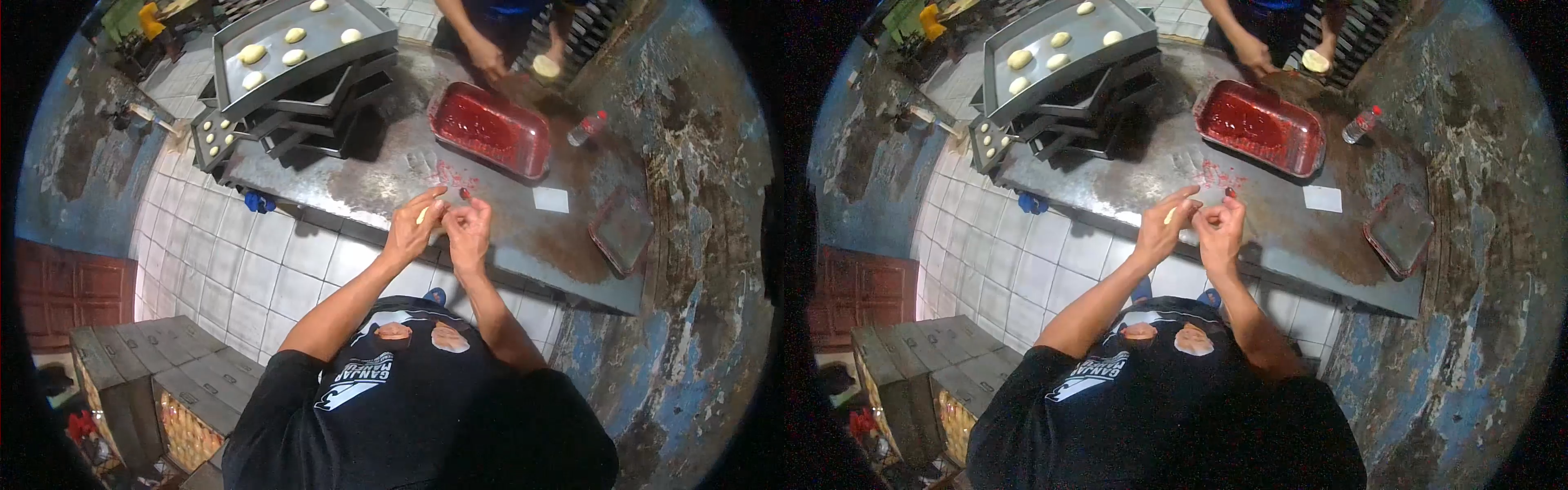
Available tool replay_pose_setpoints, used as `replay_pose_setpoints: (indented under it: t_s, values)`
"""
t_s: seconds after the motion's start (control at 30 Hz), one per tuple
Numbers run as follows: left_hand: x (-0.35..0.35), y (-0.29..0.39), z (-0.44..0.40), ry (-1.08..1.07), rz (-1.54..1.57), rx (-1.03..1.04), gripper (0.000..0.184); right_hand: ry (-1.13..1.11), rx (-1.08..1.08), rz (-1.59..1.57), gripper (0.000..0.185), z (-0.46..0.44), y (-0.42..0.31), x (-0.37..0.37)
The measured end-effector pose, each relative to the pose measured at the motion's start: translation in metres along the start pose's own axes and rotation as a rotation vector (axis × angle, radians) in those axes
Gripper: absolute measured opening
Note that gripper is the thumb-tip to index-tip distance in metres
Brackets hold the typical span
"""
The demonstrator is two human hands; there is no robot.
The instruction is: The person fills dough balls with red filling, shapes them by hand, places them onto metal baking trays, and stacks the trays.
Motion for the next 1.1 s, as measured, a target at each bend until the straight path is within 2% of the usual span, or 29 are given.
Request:
replay_pose_setpoints:
  t_s: [0.03, 0.07, 0.1, 0.13, 0.17, 0.2, 0.27, 0.3, 0.33, 0.37, 0.4, 0.43, 0.47, 0.53, 0.57, 0.6, 0.63, 0.67, 0.73, 0.77, 0.8, 0.83, 0.87, 0.9, 0.93, 0.97, 1.0, 1.03, 1.1]
  values:
    - [-0.010, -0.005, 0.000, 0.004, 0.032, 0.036, 0.035, 0.038, 0.022, -0.059, 0.065, -0.001, 0.005, 0.005]
    - [-0.020, -0.006, 0.003, 0.006, 0.049, 0.050, 0.035, 0.030, 0.025, -0.053, 0.065, -0.001, 0.000, 0.013]
    - [-0.030, -0.005, 0.005, 0.009, 0.066, 0.065, 0.035, -0.113, 0.184, -0.136, 0.066, -0.004, 0.008, 0.029]
    - [-0.039, -0.001, 0.007, -0.028, -0.070, 0.100, 0.036, -0.250, 0.340, -0.220, 0.068, -0.003, 0.014, 0.045]
    - [-0.046, 0.006, 0.008, -0.068, -0.205, 0.137, 0.037, -0.256, 0.290, -0.056, 0.064, -0.006, 0.005, 0.051]
    - [-0.058, 0.016, 0.005, -0.071, -0.198, 0.140, 0.037, -0.250, 0.287, -0.052, 0.064, -0.005, -0.010, 0.060]
    - [-0.061, 0.003, 0.007, -0.380, -0.392, -0.111, 0.043, -0.364, 0.030, 0.644, 0.049, 0.004, -0.051, 0.089]
    - [-0.065, -0.003, 0.008, -0.385, -0.384, -0.109, 0.043, -0.392, -0.192, 0.804, 0.042, 0.018, -0.072, 0.109]
    - [-0.069, 0.000, 0.007, -0.349, -0.332, 0.030, 0.038, -0.385, -0.190, 0.810, 0.042, 0.023, -0.080, 0.118]
    - [-0.073, 0.012, 0.005, -0.313, -0.279, 0.168, 0.035, -0.380, -0.246, 0.764, 0.043, 0.029, -0.091, 0.126]
    - [-0.076, 0.010, 0.004, -0.319, -0.271, 0.169, 0.035, -0.378, -0.300, 0.717, 0.044, 0.033, -0.099, 0.131]
    - [-0.082, 0.005, 0.001, -0.279, -0.134, 0.111, 0.035, -0.313, -0.265, 0.547, 0.053, 0.021, -0.082, 0.116]
    - [-0.088, 0.004, -0.001, -0.235, 0.002, 0.052, 0.035, -0.314, -0.262, 0.555, 0.053, 0.016, -0.073, 0.111]
    - [-0.086, 0.008, 0.000, -0.259, 0.122, 0.024, 0.042, -0.174, -0.137, 0.172, 0.064, 0.001, -0.061, 0.083]
    - [-0.082, 0.015, -0.001, -0.263, 0.113, 0.071, 0.051, -0.253, 0.019, 0.093, 0.071, 0.001, -0.048, 0.087]
    - [-0.077, 0.022, -0.002, -0.273, 0.105, 0.116, 0.064, -0.244, 0.012, 0.087, 0.071, -0.004, -0.052, 0.081]
    - [-0.068, 0.018, -0.002, -0.338, 0.028, 0.052, 0.084, -0.324, 0.149, 0.140, 0.070, -0.008, -0.042, 0.079]
    - [-0.063, 0.026, -0.006, -0.346, 0.025, 0.057, 0.084, -0.410, 0.286, 0.194, 0.070, -0.011, -0.036, 0.079]
    - [-0.053, 0.022, -0.007, -0.468, -0.144, -0.153, 0.079, -0.516, 0.261, 0.255, 0.067, -0.015, -0.058, 0.086]
    - [-0.045, 0.027, -0.011, -0.552, -0.231, -0.127, 0.062, -0.605, 0.062, 0.545, 0.064, -0.008, -0.084, 0.100]
    - [-0.043, 0.028, -0.013, -0.555, -0.249, -0.130, 0.062, -0.678, -0.147, 0.832, 0.060, -0.002, -0.100, 0.111]
    - [-0.045, 0.037, -0.017, -0.472, -0.124, -0.072, 0.054, -0.638, -0.119, 0.640, 0.055, -0.006, -0.109, 0.104]
    - [-0.049, 0.043, -0.023, -0.385, 0.002, -0.011, 0.047, -0.641, -0.126, 0.626, 0.055, -0.013, -0.105, 0.100]
    - [-0.051, 0.038, -0.030, -0.375, -0.172, -0.004, 0.050, -0.492, -0.116, 0.311, 0.055, -0.030, -0.106, 0.083]
    - [-0.050, 0.034, -0.032, -0.361, -0.184, -0.010, 0.050, -0.345, -0.094, 0.001, 0.056, -0.045, -0.102, 0.065]
    - [-0.052, 0.042, -0.036, -0.284, -0.132, 0.040, 0.057, -0.329, -0.120, -0.006, 0.056, -0.053, -0.107, 0.063]
    - [-0.056, 0.051, -0.038, -0.210, -0.085, 0.090, 0.063, -0.353, -0.115, -0.020, 0.056, -0.059, -0.109, 0.064]
    - [-0.056, 0.054, -0.037, -0.197, -0.105, 0.080, 0.063, -0.516, 0.018, 0.017, 0.056, -0.061, -0.099, 0.075]
    - [-0.048, 0.052, -0.035, -0.240, -0.222, -0.107, 0.069, -0.836, 0.201, 0.078, 0.051, -0.061, -0.083, 0.096]
Point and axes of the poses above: each hand's wrist, its own z-axis away from the middle knuckle, its own x-axis out of the palm, y = z × x, the point moved 9 cm from there along -z, towards the middle knuckle, and after that the axes turned 6 degrees about x, right-handed, at the moved point
